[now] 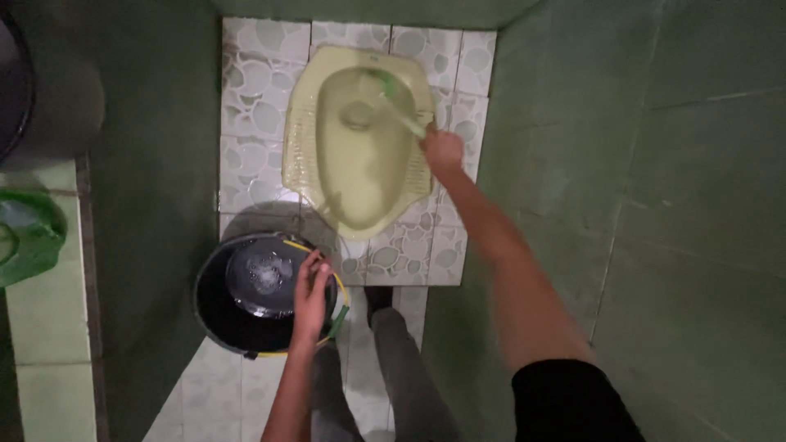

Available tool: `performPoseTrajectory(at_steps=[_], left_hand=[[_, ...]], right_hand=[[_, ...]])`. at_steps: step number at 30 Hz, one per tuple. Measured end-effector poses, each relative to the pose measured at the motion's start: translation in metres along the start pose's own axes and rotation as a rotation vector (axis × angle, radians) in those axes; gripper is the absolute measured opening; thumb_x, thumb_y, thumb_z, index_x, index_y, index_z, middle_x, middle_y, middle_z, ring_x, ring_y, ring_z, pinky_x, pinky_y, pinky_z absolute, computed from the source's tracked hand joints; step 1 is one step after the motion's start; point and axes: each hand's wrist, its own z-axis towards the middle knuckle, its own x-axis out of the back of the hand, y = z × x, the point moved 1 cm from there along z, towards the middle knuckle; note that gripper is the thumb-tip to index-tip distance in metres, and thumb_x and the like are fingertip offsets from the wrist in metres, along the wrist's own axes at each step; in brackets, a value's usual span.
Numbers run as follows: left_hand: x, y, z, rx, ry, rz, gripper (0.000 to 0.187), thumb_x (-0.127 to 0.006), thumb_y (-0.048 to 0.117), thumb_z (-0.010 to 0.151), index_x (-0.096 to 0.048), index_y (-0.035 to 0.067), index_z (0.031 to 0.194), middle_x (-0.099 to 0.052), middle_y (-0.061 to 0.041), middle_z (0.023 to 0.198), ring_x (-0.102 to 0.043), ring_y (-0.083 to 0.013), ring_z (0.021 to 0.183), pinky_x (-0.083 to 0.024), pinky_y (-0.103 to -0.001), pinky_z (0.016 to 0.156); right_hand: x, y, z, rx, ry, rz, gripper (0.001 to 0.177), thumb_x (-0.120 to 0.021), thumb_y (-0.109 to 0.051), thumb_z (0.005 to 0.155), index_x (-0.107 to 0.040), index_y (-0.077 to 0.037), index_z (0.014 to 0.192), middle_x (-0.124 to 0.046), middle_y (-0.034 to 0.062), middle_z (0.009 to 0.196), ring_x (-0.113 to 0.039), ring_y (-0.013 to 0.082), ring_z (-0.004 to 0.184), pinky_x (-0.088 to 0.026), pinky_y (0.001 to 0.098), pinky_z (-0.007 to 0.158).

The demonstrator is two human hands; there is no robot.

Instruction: Scrubbing and cleaning a squat toilet and bathroom walls using a brush.

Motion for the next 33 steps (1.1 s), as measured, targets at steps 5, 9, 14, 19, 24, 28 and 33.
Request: performPoseTrajectory(at_steps=[5, 9, 14, 19, 24, 28, 33], left_hand=[[0.001, 0.014, -0.009, 0.007, -0.002, 0.005, 0.049, -0.061, 0.029, 0.103, -0.053, 0.006, 0.146, -0.066, -0.009, 0.129, -0.062, -0.0177, 0.114, -0.047, -0.032, 0.102], [-0.009, 0.011, -0.015, -0.001, -0.014, 0.017, 0.05, -0.062, 0.027, 0.102, -0.053, 0.005, 0.146, -0.066, -0.01, 0.131, -0.06, -0.0176, 0.12, -0.045, -0.033, 0.106], [-0.019, 0.009, -0.001, -0.007, -0.036, -0.005, 0.051, -0.061, 0.026, 0.102, -0.051, 0.004, 0.146, -0.066, -0.011, 0.132, -0.061, -0.019, 0.122, -0.046, -0.033, 0.107], [-0.025, -0.014, -0.001, 0.047, -0.058, -0.122, 0.051, -0.061, 0.027, 0.101, -0.05, 0.005, 0.146, -0.066, -0.012, 0.132, -0.063, -0.0204, 0.119, -0.048, -0.034, 0.106], [-0.032, -0.015, 0.013, -0.073, -0.106, -0.144, 0.048, -0.061, 0.025, 0.103, -0.052, 0.003, 0.144, -0.066, -0.012, 0.132, -0.062, -0.02, 0.117, -0.048, -0.035, 0.103], [-0.039, 0.005, 0.002, -0.002, -0.071, -0.048, 0.047, -0.06, 0.025, 0.103, -0.052, 0.005, 0.144, -0.068, -0.011, 0.13, -0.064, -0.0189, 0.112, -0.048, -0.033, 0.1], [-0.037, -0.018, -0.011, -0.024, -0.128, -0.12, 0.048, -0.06, 0.025, 0.102, -0.051, 0.006, 0.145, -0.066, -0.01, 0.129, -0.064, -0.0175, 0.114, -0.049, -0.032, 0.102]], right_hand=[[0.009, 0.049, -0.09, -0.168, -0.123, 0.127, 0.052, -0.056, -0.053, 0.103, -0.066, -0.002, 0.1, -0.071, 0.0229, 0.08, -0.071, 0.0446, 0.075, -0.056, 0.0556, 0.064], [0.052, 0.039, -0.124, -0.353, -0.171, 0.234, 0.057, -0.052, -0.056, 0.103, -0.065, 0.0, 0.102, -0.07, 0.0278, 0.083, -0.069, 0.0496, 0.08, -0.056, 0.0589, 0.068], [0.014, 0.062, -0.052, -0.336, 0.137, 0.299, 0.058, -0.054, -0.055, 0.105, -0.069, 0.001, 0.097, -0.07, 0.0305, 0.087, -0.07, 0.0501, 0.085, -0.056, 0.0583, 0.07], [-0.018, 0.044, -0.128, -0.426, 0.079, 0.389, 0.062, -0.053, -0.055, 0.104, -0.068, 0.006, 0.108, -0.069, 0.0358, 0.09, -0.068, 0.054, 0.084, -0.056, 0.0593, 0.072], [-0.033, 0.05, -0.147, -0.467, -0.069, 0.388, 0.061, -0.05, -0.055, 0.102, -0.069, 0.003, 0.101, -0.068, 0.0349, 0.088, -0.067, 0.0547, 0.084, -0.053, 0.0625, 0.073], [-0.099, 0.086, -0.082, -0.278, 0.127, 0.299, 0.065, -0.05, -0.057, 0.109, -0.069, 0.001, 0.09, -0.068, 0.0305, 0.085, -0.069, 0.052, 0.083, -0.055, 0.0589, 0.073], [-0.109, 0.062, -0.197, -0.483, -0.12, 0.425, 0.064, -0.059, -0.057, 0.104, -0.069, 0.004, 0.089, -0.067, 0.031, 0.08, -0.067, 0.0494, 0.075, -0.053, 0.0581, 0.067]])
